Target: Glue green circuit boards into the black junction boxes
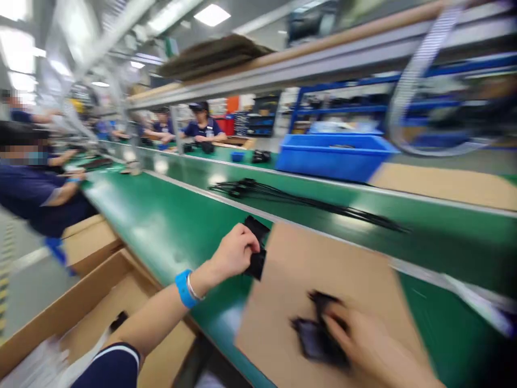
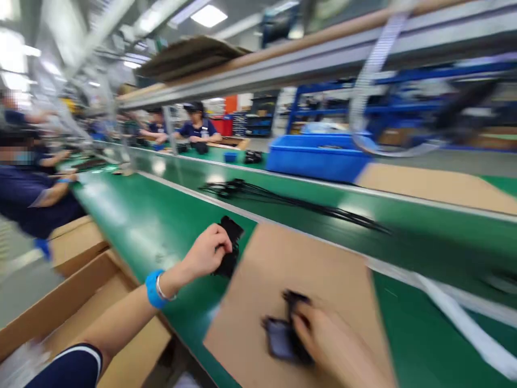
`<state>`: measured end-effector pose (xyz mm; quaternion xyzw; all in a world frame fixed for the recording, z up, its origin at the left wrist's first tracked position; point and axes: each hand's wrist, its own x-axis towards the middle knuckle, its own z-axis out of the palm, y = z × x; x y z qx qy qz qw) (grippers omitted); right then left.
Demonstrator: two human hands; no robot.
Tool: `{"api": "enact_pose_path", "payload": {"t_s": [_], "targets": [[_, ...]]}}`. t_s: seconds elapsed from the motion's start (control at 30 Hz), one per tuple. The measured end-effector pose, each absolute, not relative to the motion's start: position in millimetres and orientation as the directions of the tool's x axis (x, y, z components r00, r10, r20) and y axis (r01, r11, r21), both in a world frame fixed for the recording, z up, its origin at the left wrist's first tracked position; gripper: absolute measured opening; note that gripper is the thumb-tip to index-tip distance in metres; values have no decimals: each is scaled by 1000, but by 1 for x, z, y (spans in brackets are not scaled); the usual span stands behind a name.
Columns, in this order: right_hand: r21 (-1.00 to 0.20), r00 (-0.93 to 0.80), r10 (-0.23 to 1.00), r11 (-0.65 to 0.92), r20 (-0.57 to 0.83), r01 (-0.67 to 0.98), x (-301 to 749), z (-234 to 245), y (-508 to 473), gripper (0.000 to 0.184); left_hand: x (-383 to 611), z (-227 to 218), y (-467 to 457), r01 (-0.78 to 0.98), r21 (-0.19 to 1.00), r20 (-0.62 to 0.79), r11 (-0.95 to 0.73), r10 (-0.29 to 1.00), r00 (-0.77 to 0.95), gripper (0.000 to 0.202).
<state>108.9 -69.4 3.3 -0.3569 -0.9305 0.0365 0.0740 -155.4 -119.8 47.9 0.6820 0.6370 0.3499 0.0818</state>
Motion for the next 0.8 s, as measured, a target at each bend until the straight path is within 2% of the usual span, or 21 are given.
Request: {"api": "enact_pose_path", "payload": {"t_s": [0.1, 0.27, 0.4, 0.57, 0.7, 0.8], "targets": [[-217, -677, 735, 657, -32, 722, 145, 12, -89, 18, -99, 30, -61, 771, 558, 343, -305, 932, 121, 25], [-336, -667, 743, 615, -55, 713, 158, 7, -98, 20, -39, -5, -24, 742, 554, 278, -377, 924, 262, 24], [-311, -686, 728, 651, -3, 692, 160, -7, -110, 31, -28, -14, -25, 725, 593, 261, -349, 936, 237, 17], [-339, -701, 713, 654, -21, 676, 147, -7, -117, 37, -38, -14, -12, 648, 709, 220, -278, 960, 172, 13], [-354, -686, 720, 673, 108, 650, 144, -6, -108, 31, -58, -7, -6, 599, 767, 235, -229, 969, 69, 11], [-401, -703, 701, 681, 119, 612, 150, -2, -96, 28, -92, 4, -11, 599, 771, 275, -217, 961, -5, 15]]}}
